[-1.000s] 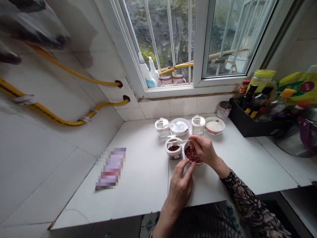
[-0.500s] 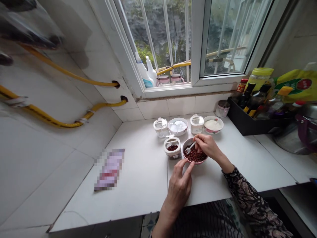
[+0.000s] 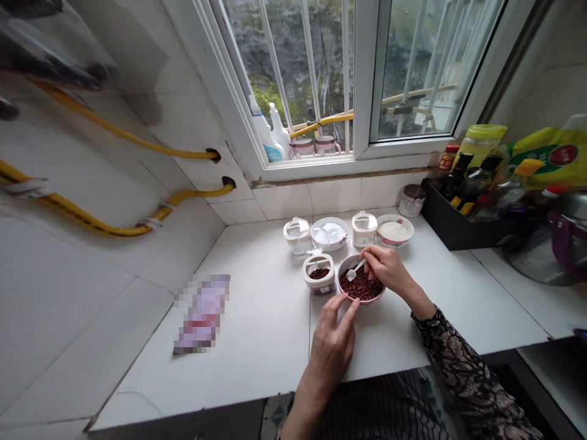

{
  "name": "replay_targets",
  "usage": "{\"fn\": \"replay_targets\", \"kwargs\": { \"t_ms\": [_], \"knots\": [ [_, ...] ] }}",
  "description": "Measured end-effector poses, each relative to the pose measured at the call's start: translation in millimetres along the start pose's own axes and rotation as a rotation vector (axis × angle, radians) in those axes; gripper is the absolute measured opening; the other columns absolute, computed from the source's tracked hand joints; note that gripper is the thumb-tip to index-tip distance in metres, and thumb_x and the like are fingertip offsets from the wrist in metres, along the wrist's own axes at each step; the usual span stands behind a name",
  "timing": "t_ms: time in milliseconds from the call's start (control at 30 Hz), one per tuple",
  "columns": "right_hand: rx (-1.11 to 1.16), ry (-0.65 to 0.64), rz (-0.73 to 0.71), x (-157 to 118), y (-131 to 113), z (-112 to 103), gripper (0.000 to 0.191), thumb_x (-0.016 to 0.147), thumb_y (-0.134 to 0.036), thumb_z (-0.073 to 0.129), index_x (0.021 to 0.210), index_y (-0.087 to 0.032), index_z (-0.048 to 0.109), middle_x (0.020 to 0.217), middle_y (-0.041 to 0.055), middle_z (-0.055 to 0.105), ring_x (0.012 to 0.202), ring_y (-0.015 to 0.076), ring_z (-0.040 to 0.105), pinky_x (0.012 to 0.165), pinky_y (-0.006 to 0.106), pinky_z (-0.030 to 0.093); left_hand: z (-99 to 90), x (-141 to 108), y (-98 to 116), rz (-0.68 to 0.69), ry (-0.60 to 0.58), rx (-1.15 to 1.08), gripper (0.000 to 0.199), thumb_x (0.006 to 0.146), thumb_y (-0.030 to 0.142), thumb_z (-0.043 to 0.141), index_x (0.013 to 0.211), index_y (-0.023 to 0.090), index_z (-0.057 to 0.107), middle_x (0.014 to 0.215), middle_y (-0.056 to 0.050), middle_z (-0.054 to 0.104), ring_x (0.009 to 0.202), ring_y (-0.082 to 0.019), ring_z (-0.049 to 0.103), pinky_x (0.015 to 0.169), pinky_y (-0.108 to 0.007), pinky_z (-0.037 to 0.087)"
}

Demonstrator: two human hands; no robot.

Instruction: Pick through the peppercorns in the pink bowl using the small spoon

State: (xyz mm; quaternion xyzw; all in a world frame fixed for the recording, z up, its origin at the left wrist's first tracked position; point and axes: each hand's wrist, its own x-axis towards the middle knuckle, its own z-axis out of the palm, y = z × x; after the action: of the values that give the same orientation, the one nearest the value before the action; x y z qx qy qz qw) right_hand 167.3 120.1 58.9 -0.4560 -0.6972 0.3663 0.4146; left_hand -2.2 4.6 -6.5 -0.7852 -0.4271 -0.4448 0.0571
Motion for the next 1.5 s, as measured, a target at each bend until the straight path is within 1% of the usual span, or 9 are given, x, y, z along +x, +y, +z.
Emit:
{"fn": "replay_targets", "kwargs": {
  "t_ms": [167,333,533,800,867,1000,1100,1300,1500],
  "knots": [
    [0.045,0.005,0.031,2,2,-1,0.02,0.089,-0.033,0.05,0.077,-0.02,0.059,0.053,-0.0034,0.061,0.039,0.0115,0.055,0.041,0.022,0.041,-0.6,0,0,0.002,0.0,0.001,0.058,0.087,-0.005,0.044,0.14,0.019,0.051,0.128,-0.014,0.054,0.124,-0.023,0.053,0.101,-0.039,0.053],
    [0.057,0.016,0.055,2,3,0,0.019,0.088,-0.03,0.049,0.077,-0.02,0.059,0.054,-0.003,0.062,0.038,0.0114,0.055,0.041,0.022,0.042,0.3,-1,0,-0.008,0.008,-0.003,0.06,0.088,-0.004,0.043,0.142,0.021,0.05,0.128,-0.014,0.055,0.123,-0.024,0.055,0.1,-0.04,0.054],
    [0.031,-0.058,0.032,-2,-2,9,0.017,0.089,-0.024,0.048,0.074,-0.022,0.057,0.051,-0.004,0.06,0.04,0.0121,0.055,0.044,0.023,0.043,1.4,-1,1,-0.022,0.005,-0.004,0.061,0.089,-0.002,0.042,0.144,0.024,0.047,0.128,-0.014,0.056,0.123,-0.025,0.056,0.098,-0.042,0.055],
    [0.114,0.003,0.098,2,4,3,0.021,0.088,-0.036,0.053,0.076,-0.02,0.059,0.053,-0.0038,0.061,0.038,0.0121,0.056,0.04,0.022,0.042,0.0,0,1,-0.005,-0.001,-0.001,0.059,0.088,-0.005,0.043,0.141,0.021,0.05,0.128,-0.014,0.054,0.124,-0.023,0.054,0.099,-0.04,0.055],
    [0.108,-0.001,0.098,2,3,3,0.019,0.088,-0.034,0.053,0.075,-0.02,0.059,0.053,-0.0038,0.061,0.038,0.012,0.056,0.04,0.022,0.042,-0.1,0,1,-0.007,-0.008,-0.002,0.059,0.088,-0.005,0.043,0.141,0.021,0.05,0.129,-0.014,0.054,0.124,-0.024,0.053,0.1,-0.04,0.055],
    [0.077,-0.061,0.079,-1,0,7,0.017,0.087,-0.025,0.05,0.073,-0.021,0.058,0.049,-0.0042,0.06,0.038,0.0125,0.055,0.042,0.023,0.043,0.2,0,1,-0.008,-0.007,-0.007,0.059,0.087,-0.006,0.043,0.14,0.02,0.051,0.129,-0.014,0.054,0.124,-0.024,0.053,0.1,-0.04,0.055],
    [0.095,-0.079,0.098,-1,-2,9,0.018,0.087,-0.024,0.049,0.072,-0.021,0.058,0.048,-0.0042,0.06,0.038,0.0127,0.056,0.042,0.023,0.043,0.6,0,1,-0.006,0.006,-0.005,0.06,0.087,-0.005,0.043,0.141,0.021,0.05,0.128,-0.014,0.054,0.124,-0.024,0.054,0.099,-0.04,0.055],
    [0.163,-0.054,0.135,0,-2,4,0.016,0.086,-0.028,0.052,0.074,-0.02,0.06,0.05,-0.0032,0.063,0.037,0.0121,0.056,0.039,0.021,0.042,0.7,-1,0,-0.013,-0.001,-0.002,0.06,0.089,-0.003,0.043,0.142,0.023,0.049,0.129,-0.014,0.055,0.123,-0.024,0.055,0.098,-0.04,0.055],
    [0.175,-0.003,0.105,1,0,1,0.022,0.085,-0.038,0.057,0.074,-0.019,0.061,0.051,-0.0024,0.063,0.037,0.0113,0.057,0.037,0.02,0.043,1.2,-2,0,-0.015,0.003,-0.001,0.061,0.089,-0.002,0.042,0.145,0.024,0.047,0.128,-0.014,0.056,0.123,-0.025,0.056,0.097,-0.041,0.056]
  ]
}}
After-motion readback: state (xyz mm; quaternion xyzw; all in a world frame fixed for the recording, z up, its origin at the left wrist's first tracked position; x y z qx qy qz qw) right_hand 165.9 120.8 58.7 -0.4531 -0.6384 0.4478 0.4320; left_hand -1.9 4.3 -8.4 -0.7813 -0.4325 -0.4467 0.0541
